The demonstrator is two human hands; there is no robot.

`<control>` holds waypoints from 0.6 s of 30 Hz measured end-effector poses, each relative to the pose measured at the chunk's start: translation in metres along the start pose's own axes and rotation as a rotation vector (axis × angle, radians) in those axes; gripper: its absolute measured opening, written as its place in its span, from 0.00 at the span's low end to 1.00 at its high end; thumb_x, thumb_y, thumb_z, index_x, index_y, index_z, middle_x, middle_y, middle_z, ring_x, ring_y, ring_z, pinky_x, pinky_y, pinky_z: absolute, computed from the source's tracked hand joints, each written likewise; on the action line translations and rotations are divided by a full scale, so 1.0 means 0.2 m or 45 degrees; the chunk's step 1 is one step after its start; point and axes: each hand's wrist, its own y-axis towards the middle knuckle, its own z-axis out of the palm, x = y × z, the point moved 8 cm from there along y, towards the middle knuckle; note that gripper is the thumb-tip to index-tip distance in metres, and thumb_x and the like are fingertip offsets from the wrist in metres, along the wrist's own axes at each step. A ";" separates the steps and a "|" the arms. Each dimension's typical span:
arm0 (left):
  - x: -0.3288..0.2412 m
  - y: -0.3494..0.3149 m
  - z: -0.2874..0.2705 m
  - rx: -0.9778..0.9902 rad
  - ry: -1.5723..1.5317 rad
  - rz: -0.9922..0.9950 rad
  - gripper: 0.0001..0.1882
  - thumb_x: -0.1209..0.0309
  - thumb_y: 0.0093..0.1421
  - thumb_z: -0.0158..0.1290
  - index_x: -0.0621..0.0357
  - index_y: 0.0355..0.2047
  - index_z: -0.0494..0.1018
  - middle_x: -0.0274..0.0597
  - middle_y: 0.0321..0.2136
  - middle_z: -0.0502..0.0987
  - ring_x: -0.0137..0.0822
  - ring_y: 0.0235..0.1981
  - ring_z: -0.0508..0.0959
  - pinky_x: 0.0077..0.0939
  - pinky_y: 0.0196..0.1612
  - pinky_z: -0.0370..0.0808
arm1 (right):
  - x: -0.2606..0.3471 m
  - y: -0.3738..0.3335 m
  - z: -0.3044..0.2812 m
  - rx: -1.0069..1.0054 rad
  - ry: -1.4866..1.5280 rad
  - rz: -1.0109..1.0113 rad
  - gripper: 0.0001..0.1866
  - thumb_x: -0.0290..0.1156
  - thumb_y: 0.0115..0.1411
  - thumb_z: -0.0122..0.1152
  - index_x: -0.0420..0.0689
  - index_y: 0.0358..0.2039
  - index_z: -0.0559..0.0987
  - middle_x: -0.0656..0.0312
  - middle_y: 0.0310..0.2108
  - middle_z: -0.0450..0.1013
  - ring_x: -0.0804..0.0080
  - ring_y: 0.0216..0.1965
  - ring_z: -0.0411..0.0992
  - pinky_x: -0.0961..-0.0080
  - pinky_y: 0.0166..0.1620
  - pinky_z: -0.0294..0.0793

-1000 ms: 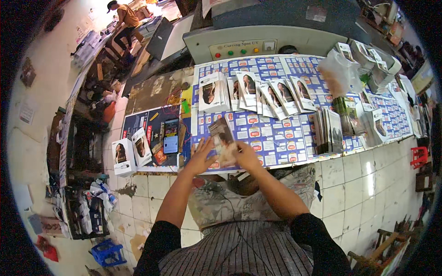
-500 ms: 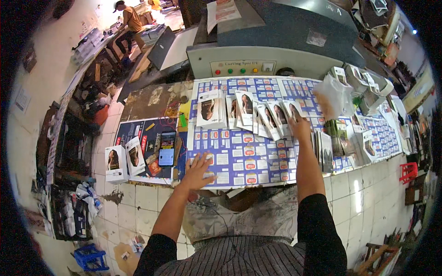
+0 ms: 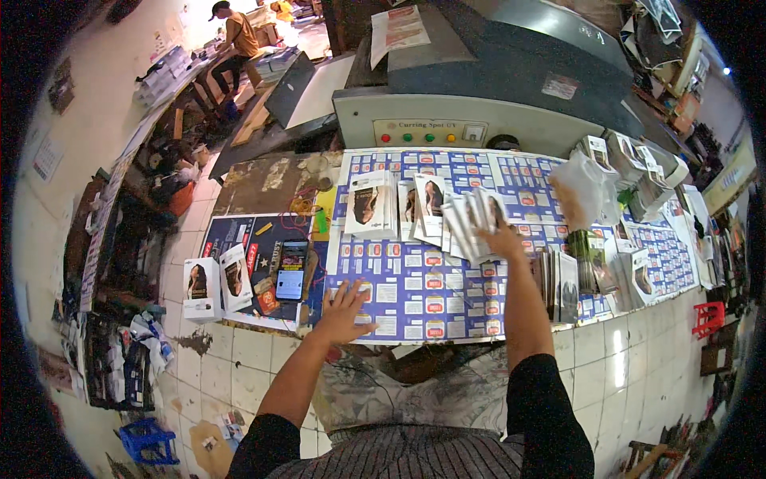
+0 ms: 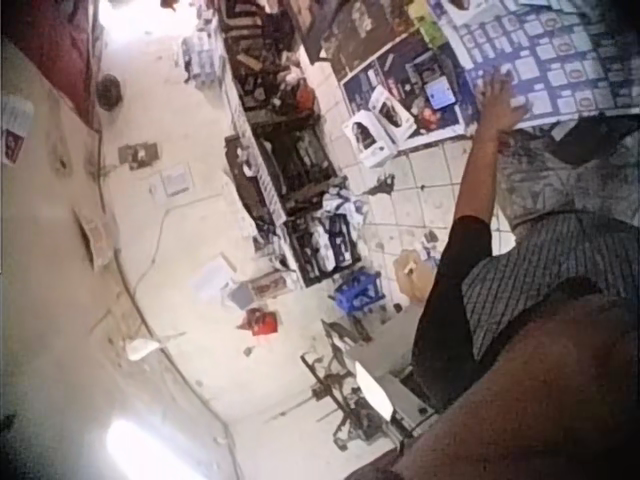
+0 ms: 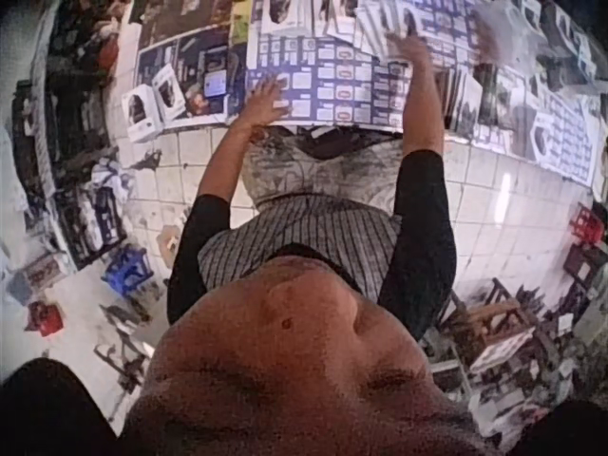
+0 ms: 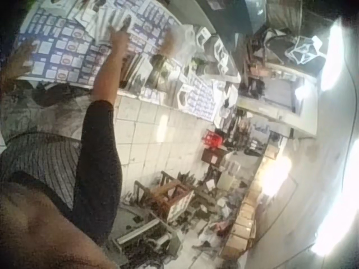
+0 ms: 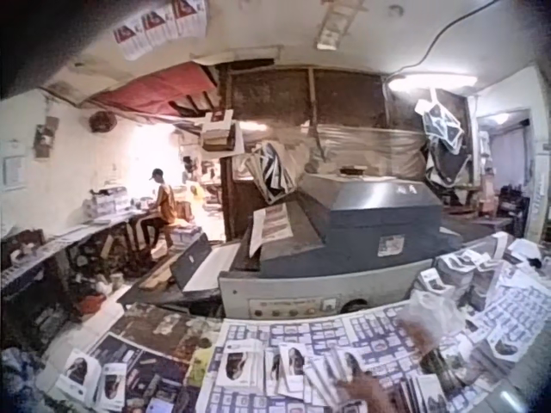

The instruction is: The person folds printed paper packaging along pre-scored lines by hand, handling them one at a time and stacking them after folding.

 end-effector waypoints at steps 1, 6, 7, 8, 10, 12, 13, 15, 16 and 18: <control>0.02 -0.02 0.01 -0.021 0.020 -0.011 0.51 0.32 0.54 0.52 0.49 0.69 0.55 0.43 0.74 0.41 0.53 0.74 0.39 0.67 0.68 0.35 | 0.12 -0.05 0.04 0.029 -0.014 -0.039 0.59 0.75 0.49 0.56 0.50 0.72 0.52 0.31 0.64 0.56 0.32 0.66 0.55 0.40 0.66 0.52; 0.02 -0.01 0.02 0.018 -0.003 -0.023 0.50 0.30 0.54 0.50 0.46 0.69 0.55 0.42 0.74 0.41 0.51 0.74 0.39 0.66 0.68 0.34 | 0.39 -0.20 0.15 0.119 -0.059 -0.174 0.58 0.74 0.48 0.58 0.49 0.71 0.56 0.31 0.65 0.55 0.30 0.66 0.53 0.42 0.65 0.55; 0.02 -0.01 0.02 0.031 -0.019 -0.032 0.50 0.27 0.55 0.46 0.43 0.70 0.56 0.42 0.74 0.41 0.50 0.74 0.38 0.64 0.69 0.32 | 0.38 -0.20 0.13 0.059 -0.008 -0.160 0.57 0.73 0.48 0.59 0.48 0.70 0.58 0.31 0.64 0.56 0.29 0.66 0.54 0.41 0.65 0.56; 0.01 0.01 0.02 0.033 -0.013 -0.005 0.50 0.27 0.55 0.46 0.43 0.70 0.56 0.42 0.74 0.41 0.50 0.74 0.38 0.64 0.69 0.32 | 0.36 -0.20 0.10 -0.003 0.041 -0.145 0.57 0.72 0.48 0.60 0.46 0.69 0.59 0.31 0.64 0.57 0.28 0.65 0.54 0.41 0.65 0.56; 0.03 0.00 0.04 0.086 0.013 -0.063 0.51 0.27 0.55 0.46 0.42 0.70 0.54 0.41 0.74 0.40 0.49 0.74 0.38 0.61 0.69 0.31 | 0.34 -0.26 0.02 -0.103 0.120 -0.221 0.56 0.71 0.49 0.61 0.44 0.68 0.60 0.30 0.63 0.58 0.29 0.65 0.56 0.43 0.65 0.56; 0.04 -0.01 0.04 0.117 0.032 -0.070 0.51 0.27 0.55 0.46 0.43 0.71 0.53 0.40 0.74 0.39 0.48 0.74 0.37 0.60 0.70 0.31 | 0.27 -0.34 -0.06 -0.200 0.189 -0.292 0.54 0.69 0.50 0.62 0.42 0.67 0.61 0.30 0.62 0.58 0.30 0.64 0.57 0.44 0.65 0.57; 0.05 -0.02 0.03 0.085 0.015 -0.063 0.52 0.27 0.55 0.46 0.44 0.71 0.53 0.40 0.74 0.39 0.48 0.74 0.37 0.60 0.70 0.31 | 0.19 -0.38 -0.14 -0.404 0.139 -0.302 0.54 0.67 0.51 0.63 0.39 0.66 0.62 0.30 0.62 0.59 0.31 0.63 0.58 0.46 0.65 0.57; 0.03 -0.01 0.01 0.037 -0.010 -0.060 0.51 0.29 0.55 0.49 0.45 0.71 0.54 0.41 0.74 0.41 0.49 0.74 0.38 0.61 0.70 0.32 | -0.02 -0.51 -0.31 -0.747 0.043 -0.299 0.51 0.62 0.53 0.65 0.35 0.64 0.63 0.30 0.60 0.60 0.35 0.62 0.60 0.49 0.65 0.59; 0.03 -0.01 0.00 0.040 -0.017 -0.054 0.51 0.29 0.55 0.49 0.45 0.71 0.54 0.41 0.74 0.41 0.49 0.74 0.38 0.61 0.70 0.32 | -0.12 -0.60 -0.40 -0.885 0.004 -0.293 0.49 0.58 0.53 0.66 0.33 0.63 0.64 0.30 0.60 0.61 0.37 0.62 0.61 0.51 0.65 0.60; 0.03 -0.01 -0.02 0.001 -0.012 -0.067 0.50 0.32 0.55 0.52 0.45 0.70 0.55 0.42 0.73 0.43 0.50 0.74 0.40 0.61 0.70 0.32 | -0.34 -0.78 -0.52 -0.975 0.052 -0.100 0.47 0.53 0.52 0.70 0.30 0.61 0.66 0.32 0.58 0.64 0.37 0.61 0.61 0.52 0.64 0.62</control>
